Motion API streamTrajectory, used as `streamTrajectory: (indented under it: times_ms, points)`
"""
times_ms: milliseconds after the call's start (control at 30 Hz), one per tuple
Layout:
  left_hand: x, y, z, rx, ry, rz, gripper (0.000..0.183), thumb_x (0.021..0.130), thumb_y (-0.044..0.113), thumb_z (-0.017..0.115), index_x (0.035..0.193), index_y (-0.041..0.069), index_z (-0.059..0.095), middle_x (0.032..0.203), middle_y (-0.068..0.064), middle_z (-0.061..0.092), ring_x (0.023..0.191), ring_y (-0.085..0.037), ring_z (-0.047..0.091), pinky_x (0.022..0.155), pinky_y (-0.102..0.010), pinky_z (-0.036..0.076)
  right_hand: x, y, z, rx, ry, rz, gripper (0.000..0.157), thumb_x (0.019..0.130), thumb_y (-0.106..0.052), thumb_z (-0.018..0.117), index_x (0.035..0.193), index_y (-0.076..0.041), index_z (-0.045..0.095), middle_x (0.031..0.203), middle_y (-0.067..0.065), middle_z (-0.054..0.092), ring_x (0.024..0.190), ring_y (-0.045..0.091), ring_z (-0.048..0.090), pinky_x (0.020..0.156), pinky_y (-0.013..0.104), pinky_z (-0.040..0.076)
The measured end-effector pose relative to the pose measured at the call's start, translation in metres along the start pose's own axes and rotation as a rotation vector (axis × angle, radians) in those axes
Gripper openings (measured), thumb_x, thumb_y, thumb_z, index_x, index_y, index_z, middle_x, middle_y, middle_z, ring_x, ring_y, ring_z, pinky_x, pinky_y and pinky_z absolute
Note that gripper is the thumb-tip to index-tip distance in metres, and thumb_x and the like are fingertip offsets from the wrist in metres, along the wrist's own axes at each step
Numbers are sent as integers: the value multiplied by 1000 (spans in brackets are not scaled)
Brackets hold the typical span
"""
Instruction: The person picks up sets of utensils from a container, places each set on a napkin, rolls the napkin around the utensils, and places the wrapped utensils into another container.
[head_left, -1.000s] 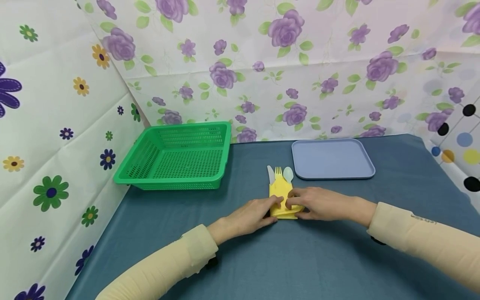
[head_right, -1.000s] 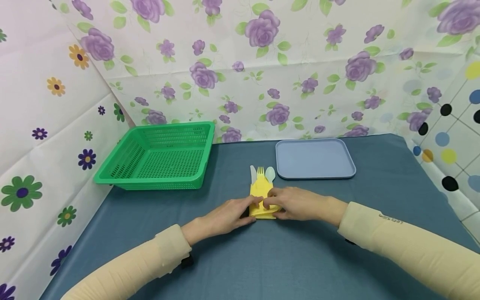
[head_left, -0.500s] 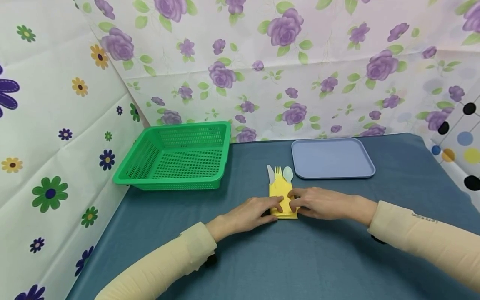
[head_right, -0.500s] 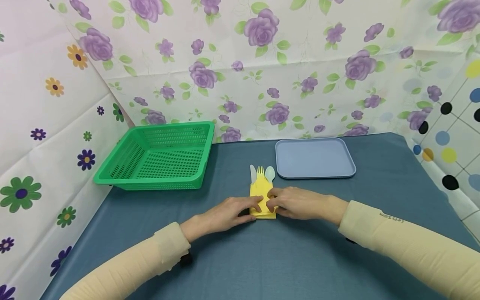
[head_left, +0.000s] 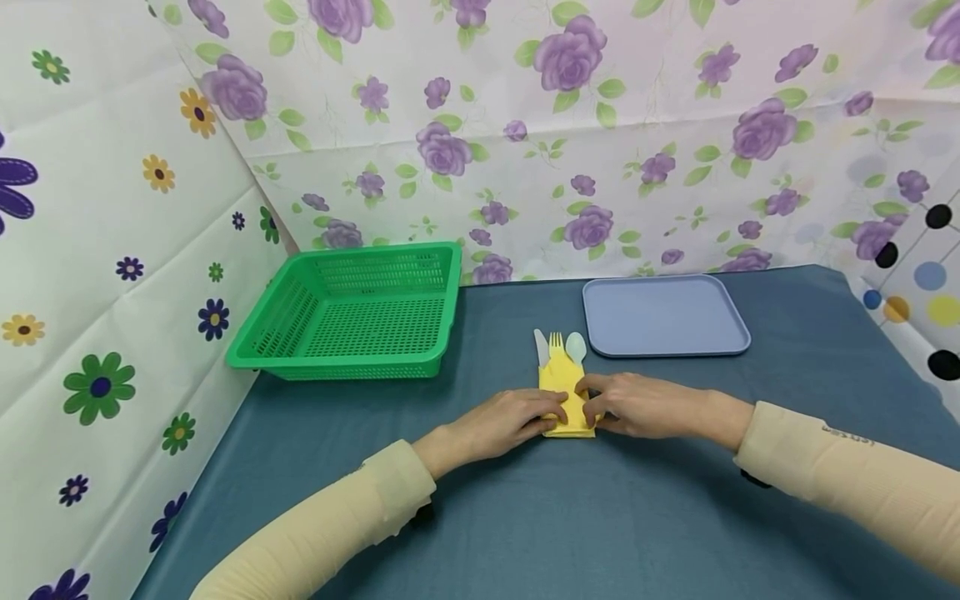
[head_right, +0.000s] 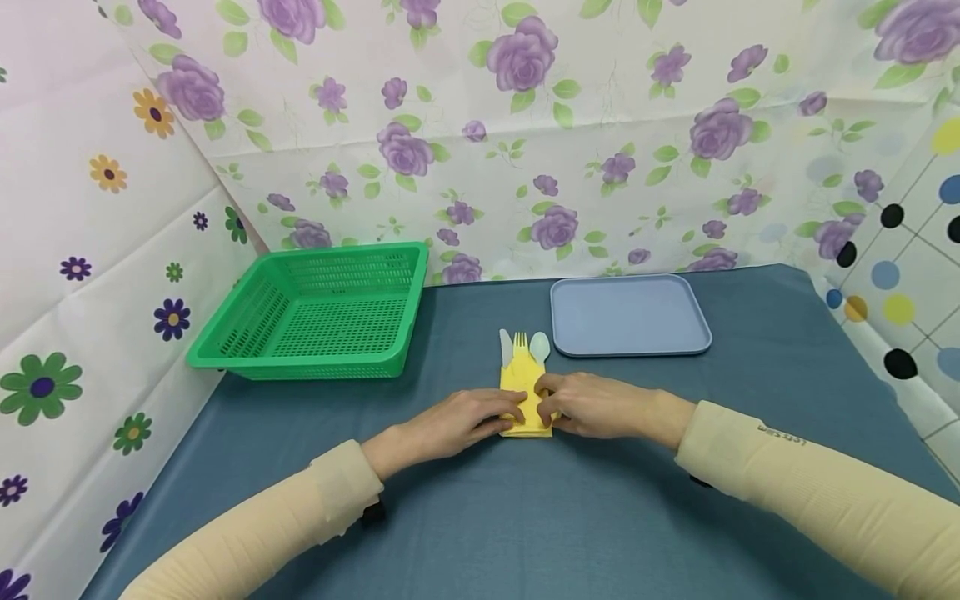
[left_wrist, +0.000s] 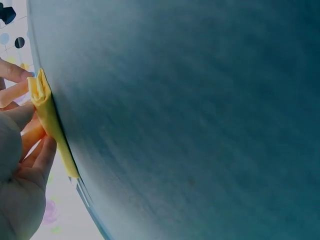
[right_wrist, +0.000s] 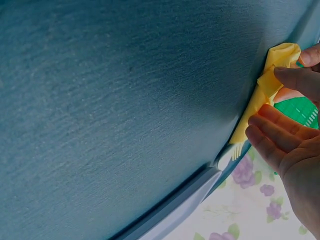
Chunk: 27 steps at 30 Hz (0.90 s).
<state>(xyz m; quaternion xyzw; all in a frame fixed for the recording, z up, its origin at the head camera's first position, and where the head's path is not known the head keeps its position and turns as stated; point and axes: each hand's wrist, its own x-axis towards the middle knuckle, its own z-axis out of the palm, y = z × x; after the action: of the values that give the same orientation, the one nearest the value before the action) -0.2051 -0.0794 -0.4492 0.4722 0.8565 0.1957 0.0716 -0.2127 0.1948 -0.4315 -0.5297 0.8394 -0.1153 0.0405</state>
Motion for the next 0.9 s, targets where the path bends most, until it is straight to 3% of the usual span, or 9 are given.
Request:
streamTrajectory:
  times_ms: [200, 300, 467, 900]
  points:
    - [2, 3, 0, 61, -5, -2, 30, 110, 26, 56, 136, 17, 68, 154, -4, 55, 139, -15, 54, 113, -28, 46, -1, -2, -2, 17, -22, 18, 9, 97, -15, 76, 99, -23, 75, 135, 12, 60, 103, 21, 67, 83, 37, 61]
    - [2, 3, 0, 120, -11, 15, 30, 110, 25, 56, 136, 17, 68, 154, -5, 54, 138, -16, 54, 113, -28, 46, -2, -2, -3, 102, -35, 85, 5, 102, -20, 71, 102, -23, 74, 136, 9, 59, 108, 20, 66, 86, 37, 60]
    - [4, 3, 0, 162, -9, 29, 29, 108, 24, 60, 135, 17, 69, 152, -5, 56, 136, -18, 57, 111, -27, 47, -1, -4, -1, 218, 30, 152, 9, 103, -20, 69, 112, -18, 68, 124, 1, 59, 101, 14, 61, 83, 34, 57]
    - [4, -2, -2, 136, 7, 80, 30, 107, 23, 61, 134, 15, 72, 149, -6, 59, 134, -18, 59, 109, -26, 48, 7, -6, 14, 145, 88, 166, 20, 97, -18, 78, 102, -16, 59, 111, -1, 49, 89, 12, 44, 76, 29, 46]
